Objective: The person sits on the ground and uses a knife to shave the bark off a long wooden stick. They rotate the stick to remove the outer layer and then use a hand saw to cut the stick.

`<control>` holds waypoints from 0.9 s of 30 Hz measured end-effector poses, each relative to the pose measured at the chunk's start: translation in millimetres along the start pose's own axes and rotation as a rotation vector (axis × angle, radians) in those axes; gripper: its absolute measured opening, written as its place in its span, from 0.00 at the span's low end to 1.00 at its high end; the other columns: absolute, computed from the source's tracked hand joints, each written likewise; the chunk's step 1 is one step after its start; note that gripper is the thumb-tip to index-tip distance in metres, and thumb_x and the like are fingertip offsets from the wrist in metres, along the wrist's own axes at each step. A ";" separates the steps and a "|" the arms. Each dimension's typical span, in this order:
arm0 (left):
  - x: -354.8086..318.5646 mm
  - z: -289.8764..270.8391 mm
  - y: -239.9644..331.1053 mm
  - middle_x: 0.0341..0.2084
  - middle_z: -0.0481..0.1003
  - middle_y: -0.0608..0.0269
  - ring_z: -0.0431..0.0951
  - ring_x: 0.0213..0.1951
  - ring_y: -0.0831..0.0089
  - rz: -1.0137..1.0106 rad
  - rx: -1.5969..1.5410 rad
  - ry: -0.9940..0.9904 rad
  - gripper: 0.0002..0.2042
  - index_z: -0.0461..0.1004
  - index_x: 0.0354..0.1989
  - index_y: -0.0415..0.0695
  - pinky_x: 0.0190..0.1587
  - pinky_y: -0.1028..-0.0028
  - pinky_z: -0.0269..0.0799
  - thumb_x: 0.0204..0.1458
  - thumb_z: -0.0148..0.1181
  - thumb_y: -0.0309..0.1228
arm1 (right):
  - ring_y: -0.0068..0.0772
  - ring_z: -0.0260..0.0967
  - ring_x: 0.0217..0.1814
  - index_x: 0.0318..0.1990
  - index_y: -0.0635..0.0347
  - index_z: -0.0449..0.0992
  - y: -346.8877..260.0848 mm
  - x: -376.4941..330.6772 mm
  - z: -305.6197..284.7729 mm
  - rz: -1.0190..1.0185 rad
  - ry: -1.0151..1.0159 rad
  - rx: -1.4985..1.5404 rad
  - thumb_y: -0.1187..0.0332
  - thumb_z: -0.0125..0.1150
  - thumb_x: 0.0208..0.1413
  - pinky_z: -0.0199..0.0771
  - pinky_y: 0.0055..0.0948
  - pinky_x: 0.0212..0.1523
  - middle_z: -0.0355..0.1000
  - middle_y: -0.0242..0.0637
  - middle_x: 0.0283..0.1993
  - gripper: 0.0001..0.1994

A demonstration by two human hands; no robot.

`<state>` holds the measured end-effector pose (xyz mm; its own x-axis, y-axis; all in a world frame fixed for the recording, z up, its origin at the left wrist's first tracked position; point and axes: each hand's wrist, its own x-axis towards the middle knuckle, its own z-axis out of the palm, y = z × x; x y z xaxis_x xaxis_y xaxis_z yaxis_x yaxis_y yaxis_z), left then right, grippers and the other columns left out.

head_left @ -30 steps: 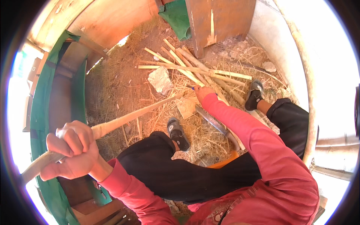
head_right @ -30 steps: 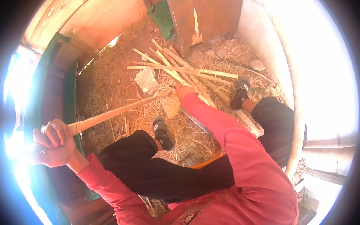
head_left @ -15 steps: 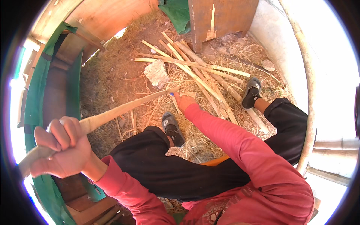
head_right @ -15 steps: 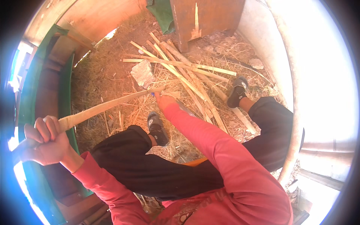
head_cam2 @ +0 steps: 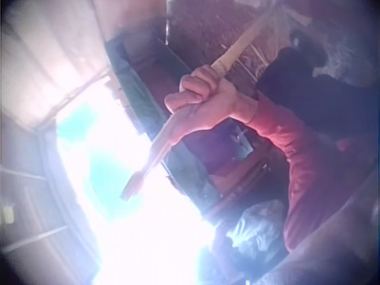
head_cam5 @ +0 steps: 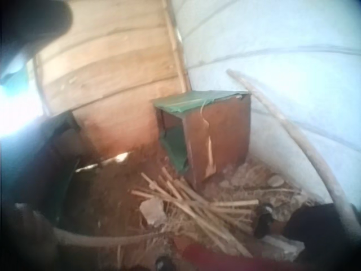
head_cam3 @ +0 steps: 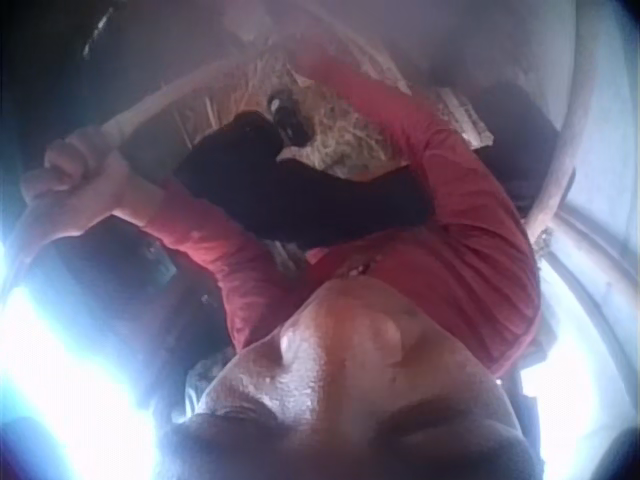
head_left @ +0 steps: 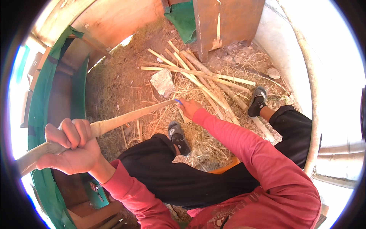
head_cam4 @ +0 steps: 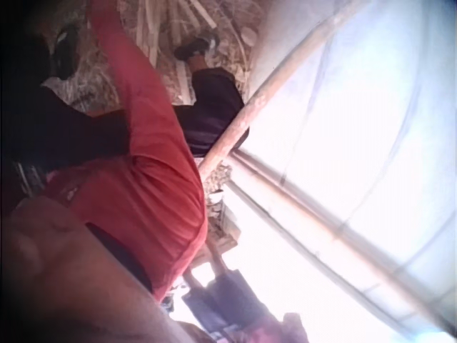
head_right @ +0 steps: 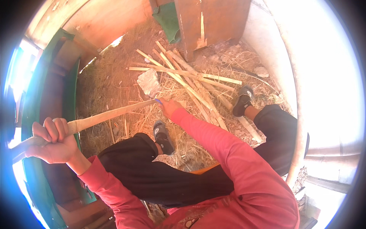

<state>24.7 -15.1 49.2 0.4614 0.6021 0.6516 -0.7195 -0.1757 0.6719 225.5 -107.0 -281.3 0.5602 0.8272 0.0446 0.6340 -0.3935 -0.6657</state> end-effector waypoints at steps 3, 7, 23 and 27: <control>-0.6 -6.5 -0.7 0.08 0.48 0.74 0.42 0.12 0.83 -0.030 -0.156 -0.207 0.35 0.51 0.17 0.50 0.16 0.78 0.35 0.44 0.49 0.72 | 0.56 0.74 0.30 0.54 0.51 0.65 14.6 2.5 29.4 0.034 0.027 -0.092 0.59 0.46 0.64 0.73 0.51 0.34 0.74 0.54 0.29 0.15; 1.0 -3.2 -1.2 0.09 0.48 0.74 0.42 0.12 0.83 -0.024 -0.129 -0.178 0.35 0.52 0.17 0.50 0.17 0.78 0.34 0.44 0.49 0.72 | 0.52 0.75 0.29 0.56 0.56 0.63 13.7 15.2 43.7 0.038 0.024 -0.247 0.65 0.47 0.61 0.75 0.47 0.32 0.75 0.53 0.30 0.17; -2.8 5.6 -1.3 0.11 0.49 0.73 0.43 0.14 0.82 -0.023 -0.061 -0.201 0.32 0.53 0.19 0.49 0.19 0.78 0.37 0.50 0.46 0.69 | 0.53 0.76 0.31 0.52 0.58 0.64 15.0 3.5 18.4 0.045 -0.054 -0.168 0.70 0.50 0.58 0.77 0.43 0.32 0.75 0.55 0.34 0.14; -1.1 11.8 -4.6 0.09 0.49 0.73 0.42 0.12 0.83 0.028 0.042 0.075 0.34 0.53 0.18 0.49 0.17 0.79 0.36 0.46 0.48 0.72 | 0.49 0.76 0.29 0.56 0.58 0.60 10.7 19.0 40.1 0.124 -0.080 -0.359 0.70 0.50 0.58 0.77 0.40 0.30 0.74 0.54 0.34 0.18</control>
<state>33.6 -24.2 49.5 0.4001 0.6526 0.6435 -0.7083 -0.2253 0.6690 221.5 -79.3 -317.5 0.6097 0.7878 -0.0875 0.7186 -0.5959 -0.3586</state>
